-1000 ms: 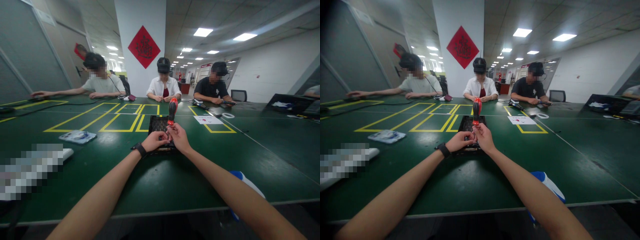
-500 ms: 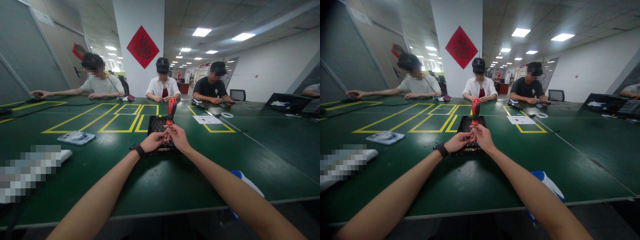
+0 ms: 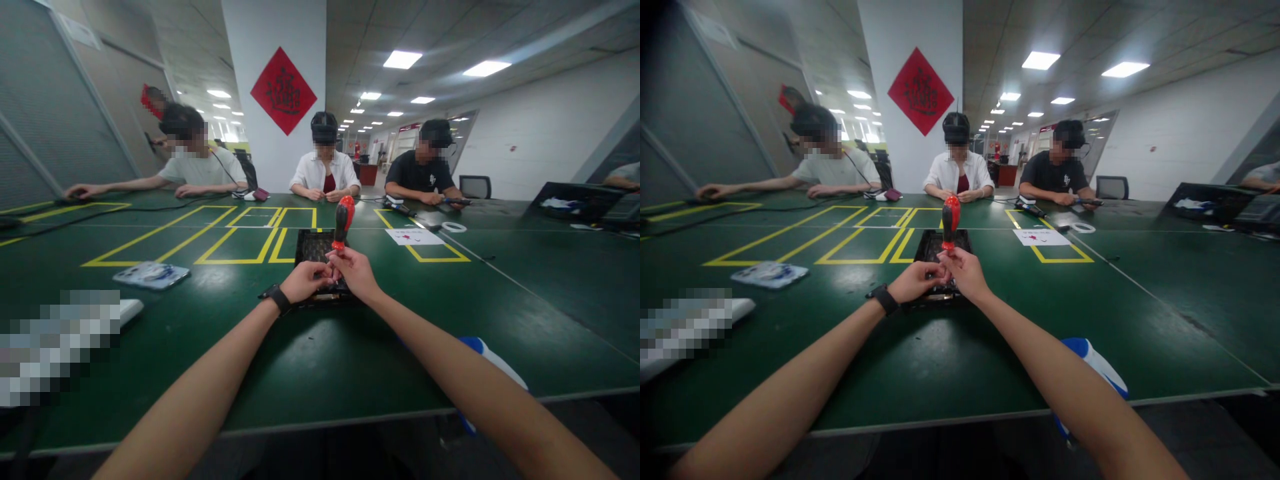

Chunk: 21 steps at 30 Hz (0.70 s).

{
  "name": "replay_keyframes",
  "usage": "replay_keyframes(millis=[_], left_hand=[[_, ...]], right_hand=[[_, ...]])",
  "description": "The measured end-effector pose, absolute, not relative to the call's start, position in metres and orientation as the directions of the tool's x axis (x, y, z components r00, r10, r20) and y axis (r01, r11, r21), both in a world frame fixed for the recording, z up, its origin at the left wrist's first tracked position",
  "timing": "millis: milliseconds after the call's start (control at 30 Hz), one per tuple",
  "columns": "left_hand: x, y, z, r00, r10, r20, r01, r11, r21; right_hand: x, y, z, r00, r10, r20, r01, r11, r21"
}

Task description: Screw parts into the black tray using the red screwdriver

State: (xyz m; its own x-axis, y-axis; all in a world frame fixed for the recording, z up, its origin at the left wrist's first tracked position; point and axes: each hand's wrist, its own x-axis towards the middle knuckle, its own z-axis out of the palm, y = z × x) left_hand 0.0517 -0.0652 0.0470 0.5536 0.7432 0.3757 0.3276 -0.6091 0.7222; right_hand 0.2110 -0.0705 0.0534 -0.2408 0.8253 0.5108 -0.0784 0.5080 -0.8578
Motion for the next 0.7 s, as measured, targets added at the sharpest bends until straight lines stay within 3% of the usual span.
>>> replay_keyframes(millis=[200,433,700], left_hand=[[0.0536,-0.0642,0.0447,0.517,0.756,0.402,0.247,-0.581,0.775],[0.0527,-0.063,0.044,0.489,0.766,0.418,0.36,-0.613,0.703],[0.0517,-0.0664,0.0488,0.58,0.708,0.404,0.318,-0.653,0.688]], right_hand=[[0.2123,-0.0682,0.0516,-0.298,0.811,0.503,-0.089,0.501,-0.861],[0.2119,-0.0696,0.0527,-0.238,0.821,0.519,-0.058,0.522,-0.851],[0.211,-0.0695,0.0536,-0.253,0.818,0.517,-0.098,0.51,-0.855]])
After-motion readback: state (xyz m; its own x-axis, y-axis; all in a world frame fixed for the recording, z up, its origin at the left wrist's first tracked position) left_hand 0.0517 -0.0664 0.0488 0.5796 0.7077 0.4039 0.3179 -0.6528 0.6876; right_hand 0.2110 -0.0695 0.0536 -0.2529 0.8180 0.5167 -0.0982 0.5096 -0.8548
